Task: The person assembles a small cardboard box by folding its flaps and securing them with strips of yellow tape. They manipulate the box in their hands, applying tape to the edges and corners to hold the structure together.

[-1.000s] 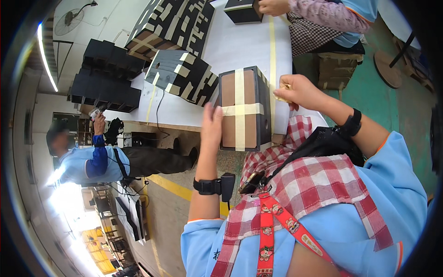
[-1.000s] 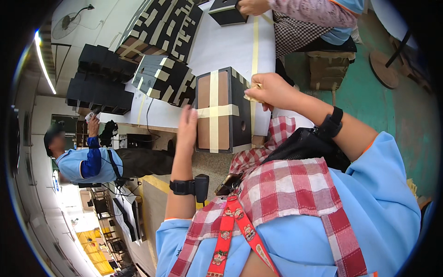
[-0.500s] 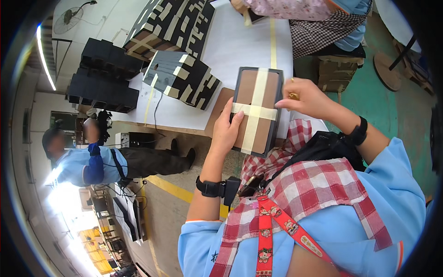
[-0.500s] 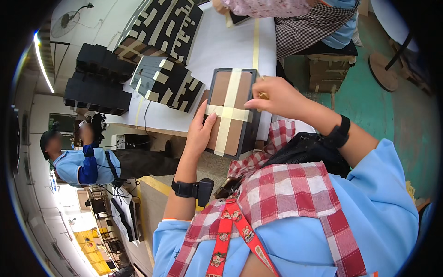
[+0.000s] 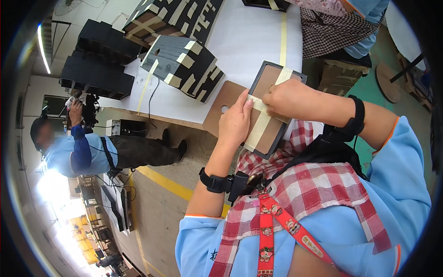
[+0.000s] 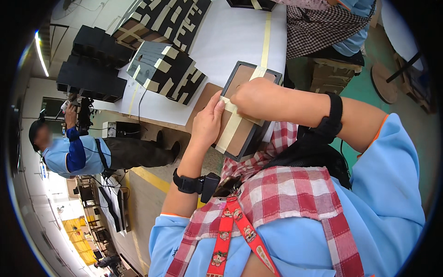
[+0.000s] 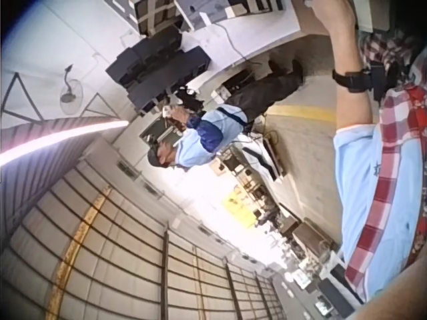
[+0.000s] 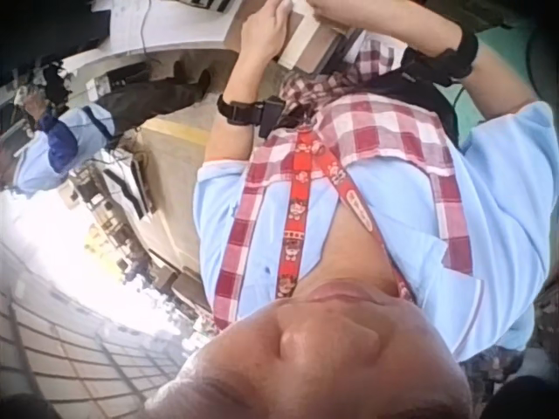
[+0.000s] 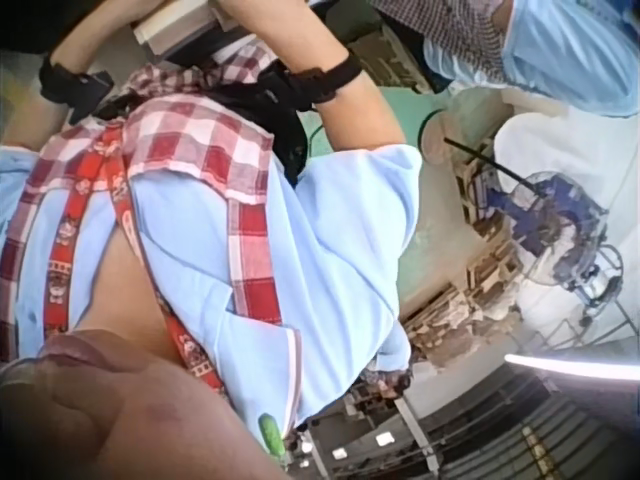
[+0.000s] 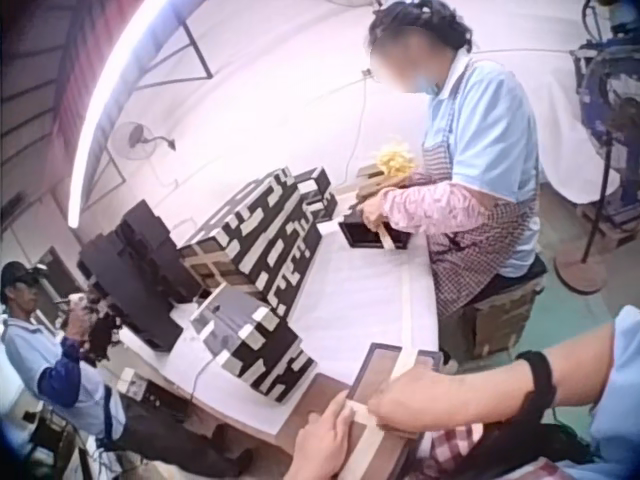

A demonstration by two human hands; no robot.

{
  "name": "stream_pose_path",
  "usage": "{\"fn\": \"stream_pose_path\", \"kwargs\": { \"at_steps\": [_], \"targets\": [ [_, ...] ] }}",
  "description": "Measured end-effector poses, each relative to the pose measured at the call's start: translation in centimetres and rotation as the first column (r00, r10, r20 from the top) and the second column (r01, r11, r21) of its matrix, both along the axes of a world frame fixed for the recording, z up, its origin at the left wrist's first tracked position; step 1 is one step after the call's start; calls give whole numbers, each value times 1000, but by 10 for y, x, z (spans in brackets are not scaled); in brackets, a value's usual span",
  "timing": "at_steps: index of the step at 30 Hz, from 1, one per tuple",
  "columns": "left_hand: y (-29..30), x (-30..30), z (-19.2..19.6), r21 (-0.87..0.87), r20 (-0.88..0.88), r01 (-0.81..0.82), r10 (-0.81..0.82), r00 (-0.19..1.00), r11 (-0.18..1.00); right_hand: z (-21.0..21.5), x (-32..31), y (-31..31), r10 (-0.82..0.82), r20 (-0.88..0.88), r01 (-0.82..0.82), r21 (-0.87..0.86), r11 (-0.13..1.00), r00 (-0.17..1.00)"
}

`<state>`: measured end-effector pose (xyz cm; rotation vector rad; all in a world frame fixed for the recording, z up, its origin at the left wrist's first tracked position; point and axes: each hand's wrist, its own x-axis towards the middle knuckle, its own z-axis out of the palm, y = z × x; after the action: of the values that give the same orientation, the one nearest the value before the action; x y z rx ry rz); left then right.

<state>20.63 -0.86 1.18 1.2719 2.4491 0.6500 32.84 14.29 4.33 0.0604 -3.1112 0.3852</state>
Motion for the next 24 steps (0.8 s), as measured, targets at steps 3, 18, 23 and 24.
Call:
{"fn": "stream_pose_path", "kwargs": {
  "at_steps": [3,18,23,24],
  "targets": [
    [0,-1,0,-14,2,-7,7,1000,1000,-1,-14,1,75,80,-72,-32,997,994],
    [0,3,7,-49,-73,31,-35,997,998,34,-59,1,372,539,-338,-166,927,756],
    [3,4,12,-150,-86,32,-45,995,988,33,-27,-2,636,203,-666,158,730,745],
    [2,4,11,-132,-84,31,-43,996,991,35,-15,0,641,151,-657,239,715,752]
  ]
}}
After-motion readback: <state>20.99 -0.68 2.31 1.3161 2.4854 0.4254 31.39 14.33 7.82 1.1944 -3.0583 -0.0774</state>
